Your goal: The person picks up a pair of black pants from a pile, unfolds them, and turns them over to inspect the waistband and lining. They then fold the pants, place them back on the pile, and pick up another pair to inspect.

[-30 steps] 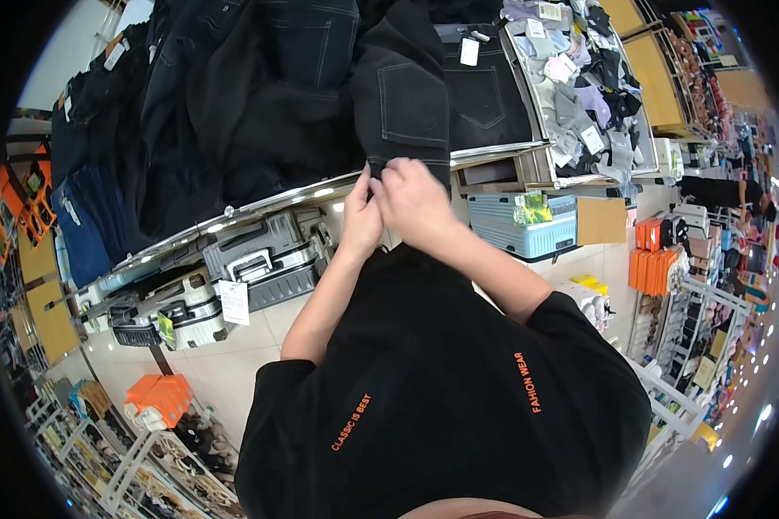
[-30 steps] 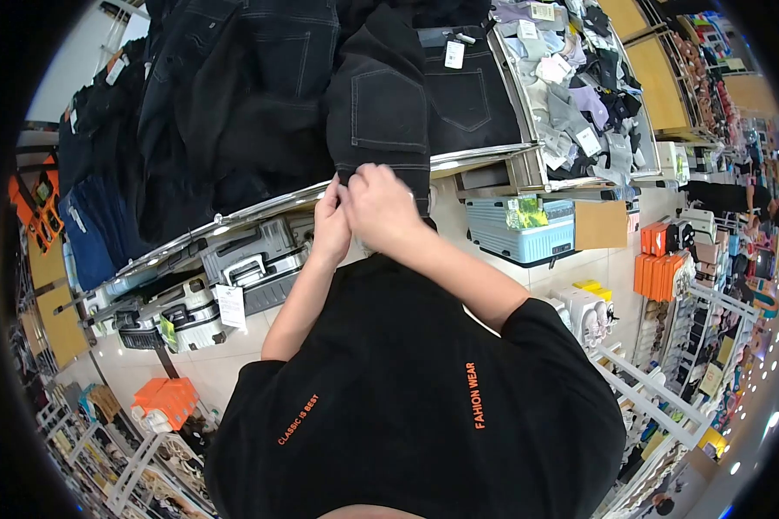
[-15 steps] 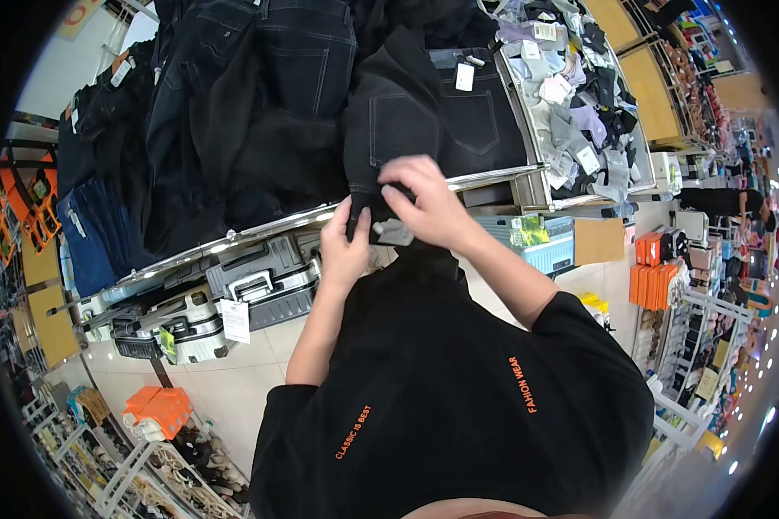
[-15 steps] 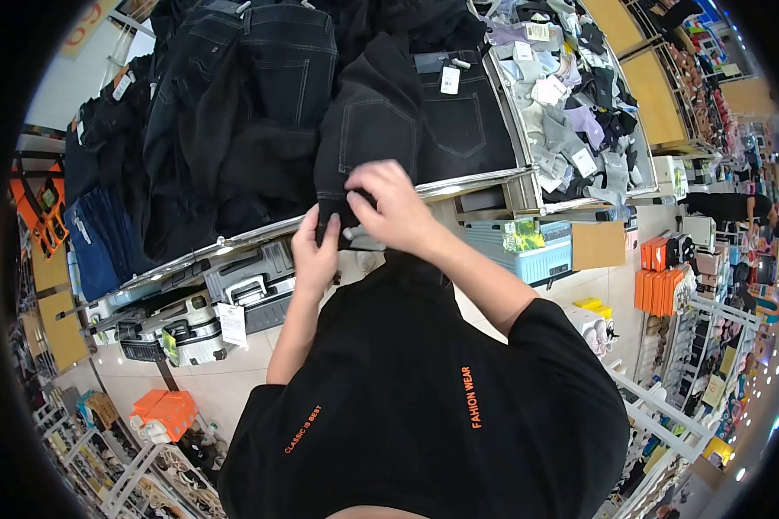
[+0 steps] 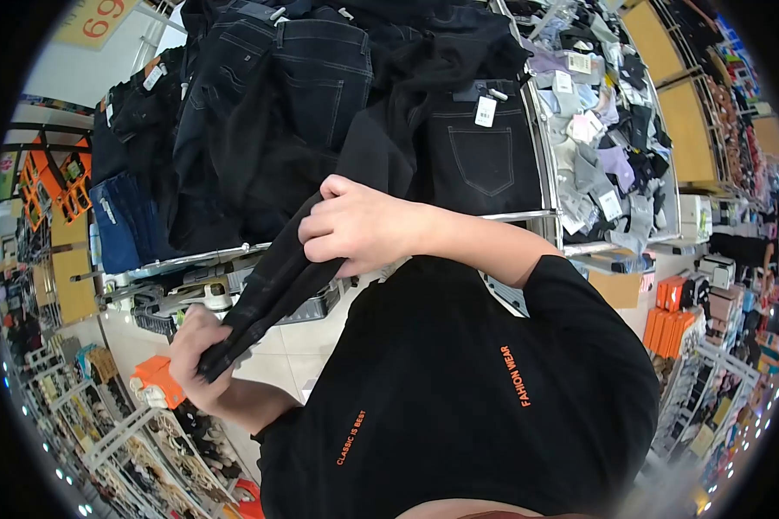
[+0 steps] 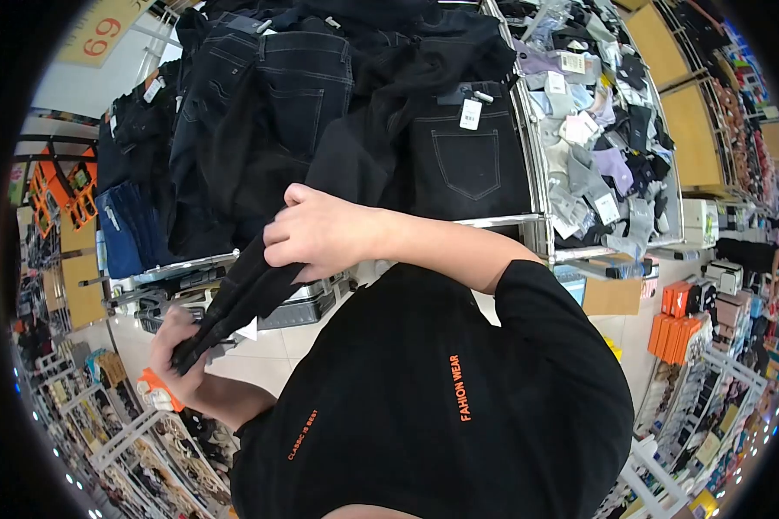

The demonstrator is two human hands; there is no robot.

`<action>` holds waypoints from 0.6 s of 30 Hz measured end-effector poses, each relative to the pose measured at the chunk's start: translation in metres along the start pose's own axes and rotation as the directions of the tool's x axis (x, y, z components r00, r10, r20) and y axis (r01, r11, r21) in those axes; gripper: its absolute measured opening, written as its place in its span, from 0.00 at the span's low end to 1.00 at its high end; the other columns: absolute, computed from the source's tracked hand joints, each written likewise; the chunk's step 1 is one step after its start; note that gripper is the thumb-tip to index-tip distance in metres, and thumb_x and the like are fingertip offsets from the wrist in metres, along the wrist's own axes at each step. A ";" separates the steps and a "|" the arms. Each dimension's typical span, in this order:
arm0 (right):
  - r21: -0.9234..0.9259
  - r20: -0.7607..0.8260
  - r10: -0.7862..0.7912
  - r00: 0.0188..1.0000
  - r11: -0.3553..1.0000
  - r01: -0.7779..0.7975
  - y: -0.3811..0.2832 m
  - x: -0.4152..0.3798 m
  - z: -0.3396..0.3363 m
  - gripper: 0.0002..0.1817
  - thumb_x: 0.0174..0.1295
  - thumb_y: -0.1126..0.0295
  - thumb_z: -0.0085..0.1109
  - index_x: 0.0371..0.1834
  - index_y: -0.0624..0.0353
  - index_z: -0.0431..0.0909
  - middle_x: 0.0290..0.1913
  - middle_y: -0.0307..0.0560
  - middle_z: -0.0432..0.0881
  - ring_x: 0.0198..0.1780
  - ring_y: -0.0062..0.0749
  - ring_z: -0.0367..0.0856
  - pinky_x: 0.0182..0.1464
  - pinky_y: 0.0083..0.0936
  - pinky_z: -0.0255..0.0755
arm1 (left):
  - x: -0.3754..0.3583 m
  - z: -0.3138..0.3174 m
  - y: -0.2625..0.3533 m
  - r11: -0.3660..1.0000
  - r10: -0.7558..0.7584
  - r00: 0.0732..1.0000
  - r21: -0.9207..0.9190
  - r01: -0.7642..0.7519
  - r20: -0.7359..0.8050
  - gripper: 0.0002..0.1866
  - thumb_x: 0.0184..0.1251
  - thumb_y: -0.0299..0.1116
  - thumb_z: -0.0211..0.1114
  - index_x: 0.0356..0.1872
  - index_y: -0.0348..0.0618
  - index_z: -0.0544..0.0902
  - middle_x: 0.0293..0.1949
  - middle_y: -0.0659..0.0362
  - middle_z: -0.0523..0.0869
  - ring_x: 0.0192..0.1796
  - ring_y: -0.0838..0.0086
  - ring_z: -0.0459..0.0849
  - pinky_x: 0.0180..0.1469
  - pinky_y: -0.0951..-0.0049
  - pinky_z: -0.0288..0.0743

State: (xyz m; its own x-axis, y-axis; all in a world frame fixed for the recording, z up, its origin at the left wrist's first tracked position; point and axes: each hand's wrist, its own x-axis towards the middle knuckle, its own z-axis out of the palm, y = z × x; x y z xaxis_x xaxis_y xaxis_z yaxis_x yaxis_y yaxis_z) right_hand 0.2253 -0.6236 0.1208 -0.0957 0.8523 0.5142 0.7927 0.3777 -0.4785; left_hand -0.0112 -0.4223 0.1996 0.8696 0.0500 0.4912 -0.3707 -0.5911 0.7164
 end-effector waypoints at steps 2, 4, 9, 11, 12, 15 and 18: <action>0.022 0.156 0.039 0.987 0.999 -0.042 0.012 -0.005 -0.012 0.18 0.45 0.54 0.76 0.31 0.51 0.80 0.35 0.35 0.79 0.38 0.30 0.78 0.48 0.34 0.59 | -0.009 -0.004 0.009 0.997 0.045 0.993 0.065 -0.038 -0.109 0.17 0.39 0.27 0.65 0.34 0.30 0.79 0.24 0.53 0.76 0.25 0.67 0.70 0.32 0.64 0.59; 0.060 0.337 0.073 0.939 0.993 -0.099 0.034 -0.012 -0.019 0.19 0.45 0.48 0.74 0.29 0.51 0.84 0.35 0.35 0.81 0.38 0.29 0.78 0.46 0.34 0.57 | -0.013 -0.011 0.023 0.992 0.074 0.985 0.116 -0.056 -0.159 0.16 0.45 0.28 0.68 0.35 0.31 0.77 0.23 0.52 0.75 0.26 0.65 0.70 0.32 0.63 0.60; -0.141 0.607 0.197 0.770 0.980 -0.139 0.116 -0.055 0.000 0.26 0.46 0.39 0.70 0.38 0.47 0.90 0.55 0.35 0.80 0.56 0.30 0.72 0.51 0.35 0.57 | -0.061 -0.041 0.062 0.916 0.065 0.936 0.394 0.082 -0.347 0.12 0.63 0.24 0.67 0.45 0.37 0.75 0.29 0.54 0.76 0.30 0.66 0.70 0.35 0.60 0.64; -0.207 0.561 0.156 0.813 0.977 -0.044 0.136 -0.075 0.005 0.28 0.43 0.38 0.71 0.40 0.46 0.90 0.62 0.39 0.75 0.58 0.33 0.69 0.54 0.36 0.59 | -0.068 -0.037 0.076 0.913 0.019 0.908 0.378 0.155 -0.419 0.15 0.64 0.24 0.67 0.50 0.38 0.76 0.30 0.55 0.76 0.31 0.67 0.70 0.38 0.58 0.67; -0.263 0.550 0.144 0.823 0.965 0.007 0.143 -0.080 0.007 0.29 0.41 0.38 0.71 0.40 0.45 0.90 0.63 0.40 0.73 0.58 0.34 0.68 0.54 0.37 0.60 | -0.073 -0.034 0.079 0.899 -0.004 0.882 0.384 0.209 -0.471 0.16 0.64 0.26 0.68 0.51 0.38 0.77 0.30 0.55 0.76 0.32 0.66 0.70 0.40 0.55 0.69; -0.367 0.447 0.223 0.866 0.929 -0.050 0.167 -0.086 0.015 0.27 0.38 0.42 0.74 0.40 0.44 0.90 0.51 0.38 0.76 0.57 0.35 0.68 0.56 0.36 0.60 | -0.108 -0.029 0.087 0.803 -0.012 0.680 0.398 0.443 -0.733 0.22 0.60 0.36 0.73 0.50 0.33 0.80 0.41 0.50 0.82 0.44 0.58 0.81 0.58 0.45 0.73; -0.525 0.409 0.400 0.820 0.838 -0.148 0.178 -0.084 -0.005 0.25 0.37 0.45 0.76 0.37 0.46 0.90 0.46 0.36 0.78 0.57 0.35 0.68 0.59 0.38 0.59 | -0.134 -0.040 0.092 0.800 0.084 0.457 0.333 0.499 -0.886 0.21 0.59 0.37 0.74 0.47 0.31 0.81 0.45 0.47 0.84 0.46 0.57 0.85 0.54 0.56 0.80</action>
State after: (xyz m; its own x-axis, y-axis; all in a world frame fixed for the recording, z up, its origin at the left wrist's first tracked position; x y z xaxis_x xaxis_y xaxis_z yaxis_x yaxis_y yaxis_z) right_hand 0.3771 -0.6294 -0.0041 -0.0072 0.9981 -0.0606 0.9946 0.0009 -0.1035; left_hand -0.1751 -0.4517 0.2192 0.0773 0.6861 0.7234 0.2458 -0.7163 0.6531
